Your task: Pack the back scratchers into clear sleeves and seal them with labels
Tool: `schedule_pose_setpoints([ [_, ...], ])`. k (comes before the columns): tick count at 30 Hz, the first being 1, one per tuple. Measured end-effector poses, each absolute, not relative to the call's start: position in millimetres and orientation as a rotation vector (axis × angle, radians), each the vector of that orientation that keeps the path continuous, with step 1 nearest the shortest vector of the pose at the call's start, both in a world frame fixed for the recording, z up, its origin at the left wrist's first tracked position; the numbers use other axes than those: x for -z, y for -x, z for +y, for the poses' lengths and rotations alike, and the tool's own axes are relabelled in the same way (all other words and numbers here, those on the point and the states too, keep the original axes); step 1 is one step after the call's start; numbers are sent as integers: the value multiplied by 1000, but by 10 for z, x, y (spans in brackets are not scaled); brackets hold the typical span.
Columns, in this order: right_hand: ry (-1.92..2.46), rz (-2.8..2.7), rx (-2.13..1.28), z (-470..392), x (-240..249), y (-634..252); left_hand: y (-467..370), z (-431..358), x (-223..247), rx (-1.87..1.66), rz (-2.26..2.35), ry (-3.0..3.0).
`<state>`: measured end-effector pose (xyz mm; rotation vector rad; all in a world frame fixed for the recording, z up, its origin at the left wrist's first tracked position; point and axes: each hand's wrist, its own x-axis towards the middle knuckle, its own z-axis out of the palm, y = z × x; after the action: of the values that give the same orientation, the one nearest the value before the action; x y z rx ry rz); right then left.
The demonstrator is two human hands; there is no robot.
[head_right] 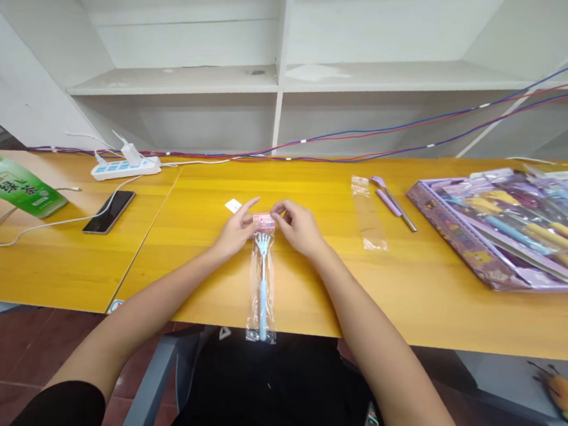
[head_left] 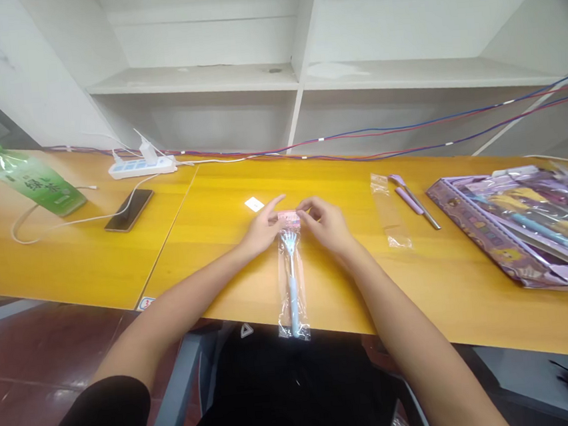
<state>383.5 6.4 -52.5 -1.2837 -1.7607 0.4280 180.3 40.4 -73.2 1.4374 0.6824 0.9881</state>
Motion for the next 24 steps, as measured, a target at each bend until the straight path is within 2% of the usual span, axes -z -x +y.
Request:
schedule_pose_setpoints([
  [24, 1207, -1884, -444, 18, 453, -3811, -1836, 349, 676, -1119, 698, -1474],
])
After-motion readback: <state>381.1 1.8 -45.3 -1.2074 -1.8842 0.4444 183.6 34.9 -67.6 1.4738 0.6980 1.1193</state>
